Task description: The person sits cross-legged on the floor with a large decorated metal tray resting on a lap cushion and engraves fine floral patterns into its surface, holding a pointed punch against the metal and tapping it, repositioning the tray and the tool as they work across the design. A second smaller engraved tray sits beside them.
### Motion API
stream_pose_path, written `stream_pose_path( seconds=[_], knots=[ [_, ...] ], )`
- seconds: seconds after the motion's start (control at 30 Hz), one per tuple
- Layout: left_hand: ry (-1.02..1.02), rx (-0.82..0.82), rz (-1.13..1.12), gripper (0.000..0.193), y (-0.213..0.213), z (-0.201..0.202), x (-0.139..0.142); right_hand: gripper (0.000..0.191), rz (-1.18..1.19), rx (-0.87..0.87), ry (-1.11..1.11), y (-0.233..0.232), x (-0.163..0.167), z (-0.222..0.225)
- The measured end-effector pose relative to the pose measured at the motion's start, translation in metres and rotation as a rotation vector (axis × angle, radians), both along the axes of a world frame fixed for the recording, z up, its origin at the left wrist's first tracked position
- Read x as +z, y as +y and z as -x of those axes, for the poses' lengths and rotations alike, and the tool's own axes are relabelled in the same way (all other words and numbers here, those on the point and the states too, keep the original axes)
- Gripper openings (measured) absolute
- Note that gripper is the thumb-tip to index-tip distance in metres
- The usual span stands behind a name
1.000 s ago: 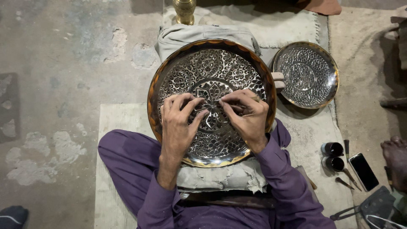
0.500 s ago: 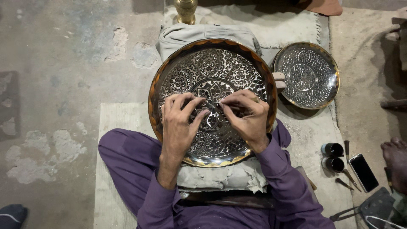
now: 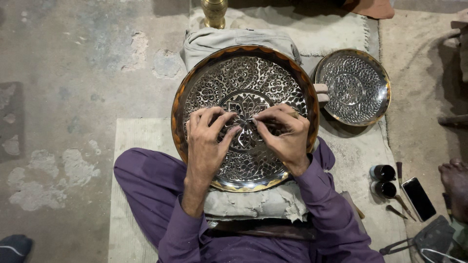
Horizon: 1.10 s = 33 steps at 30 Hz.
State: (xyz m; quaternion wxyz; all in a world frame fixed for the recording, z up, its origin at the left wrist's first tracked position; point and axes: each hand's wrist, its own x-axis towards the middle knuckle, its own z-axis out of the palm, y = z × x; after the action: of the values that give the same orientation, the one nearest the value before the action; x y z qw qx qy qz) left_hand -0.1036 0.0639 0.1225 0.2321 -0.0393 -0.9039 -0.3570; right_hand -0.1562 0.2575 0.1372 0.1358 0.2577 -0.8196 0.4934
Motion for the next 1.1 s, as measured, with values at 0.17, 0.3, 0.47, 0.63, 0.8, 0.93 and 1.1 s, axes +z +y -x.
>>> stream_pose_path(
  seconds=[0.17,0.3,0.47,0.63,0.8,0.93,1.1],
  knots=[
    [-0.007,0.001,-0.005,0.034,0.0,-0.001,0.002,0.015,-0.009,0.002,0.005,0.0,0.0,0.001],
    [0.003,0.004,-0.004,0.034,0.0,-0.001,0.004,0.016,0.005,0.033,0.037,0.002,-0.003,0.001],
    [0.004,0.003,-0.01,0.034,0.0,-0.002,0.006,0.015,0.004,0.028,-0.006,0.005,-0.009,-0.001],
    [0.003,0.006,-0.008,0.034,-0.001,-0.003,0.002,0.016,0.016,0.045,-0.003,0.006,-0.012,-0.007],
    [-0.003,0.003,0.009,0.034,-0.002,-0.001,-0.002,0.015,0.032,0.027,-0.016,0.002,-0.012,-0.008],
    [-0.005,-0.001,0.0,0.034,-0.002,-0.002,-0.002,0.015,0.006,0.005,-0.002,0.002,-0.01,-0.009],
    [0.003,0.001,-0.004,0.035,-0.002,-0.002,0.0,0.015,0.0,-0.001,0.007,0.002,-0.009,-0.008]
  ],
)
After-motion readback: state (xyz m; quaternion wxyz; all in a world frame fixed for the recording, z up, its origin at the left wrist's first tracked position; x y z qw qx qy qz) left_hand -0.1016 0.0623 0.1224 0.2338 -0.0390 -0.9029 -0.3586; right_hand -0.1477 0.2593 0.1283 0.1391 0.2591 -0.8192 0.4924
